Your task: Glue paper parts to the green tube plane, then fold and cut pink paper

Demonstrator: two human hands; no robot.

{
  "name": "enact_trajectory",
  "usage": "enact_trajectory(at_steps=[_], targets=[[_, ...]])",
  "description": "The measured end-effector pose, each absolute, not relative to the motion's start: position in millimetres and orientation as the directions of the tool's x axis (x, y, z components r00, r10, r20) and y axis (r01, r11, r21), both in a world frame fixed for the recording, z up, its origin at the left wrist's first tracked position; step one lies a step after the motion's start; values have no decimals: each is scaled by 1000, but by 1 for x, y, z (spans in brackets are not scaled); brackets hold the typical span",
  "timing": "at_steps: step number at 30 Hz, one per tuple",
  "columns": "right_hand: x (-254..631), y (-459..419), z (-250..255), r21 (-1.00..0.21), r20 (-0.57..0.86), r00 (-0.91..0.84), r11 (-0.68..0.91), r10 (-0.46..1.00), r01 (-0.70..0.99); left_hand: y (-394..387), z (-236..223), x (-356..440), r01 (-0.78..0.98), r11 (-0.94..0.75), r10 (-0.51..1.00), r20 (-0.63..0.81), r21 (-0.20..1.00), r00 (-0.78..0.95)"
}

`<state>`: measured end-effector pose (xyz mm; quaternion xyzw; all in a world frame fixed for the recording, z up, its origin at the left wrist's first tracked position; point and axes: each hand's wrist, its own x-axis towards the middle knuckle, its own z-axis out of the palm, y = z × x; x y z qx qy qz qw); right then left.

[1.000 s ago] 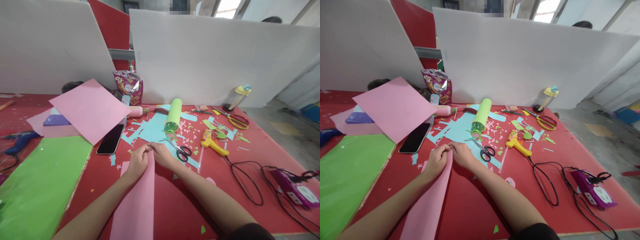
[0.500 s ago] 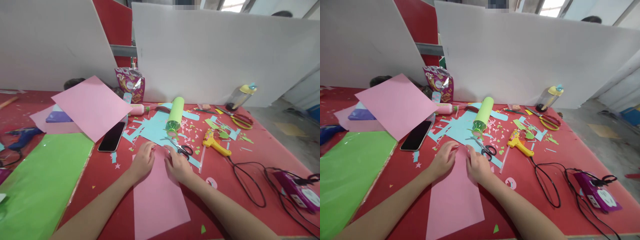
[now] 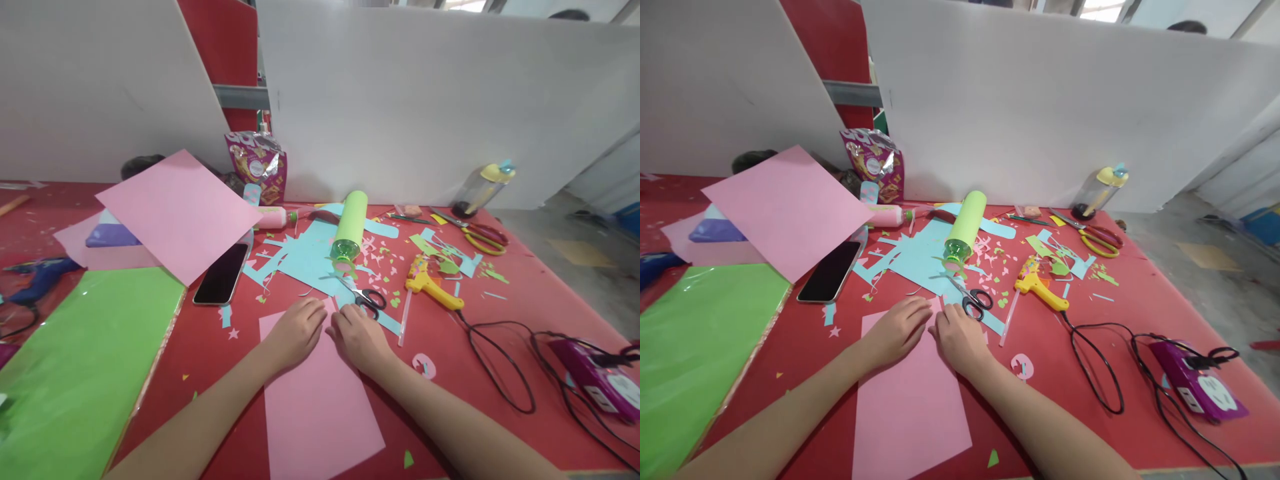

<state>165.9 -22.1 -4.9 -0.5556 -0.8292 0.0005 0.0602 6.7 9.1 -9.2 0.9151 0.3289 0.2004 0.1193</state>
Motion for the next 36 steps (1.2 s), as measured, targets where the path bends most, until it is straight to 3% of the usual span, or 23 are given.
enact_trajectory(at_steps=[7,17,25,36], targets=[[164,-31,-5,-41,35,-310,311,950,950,4,-9,10,616,-734,676,216,287,705],[161,-27,-2,-62,-77,-274,270,959,961,-12,-15,13,636,-713,679,65,295,731],[157,-18,12,-53,-202,-278,273,939,961,-13,-16,13,637,-720,674,58,277,736],[155,-12,10,-80,-185,-220,209,958,975,-12,-14,14,640,-710,683,70,294,727]])
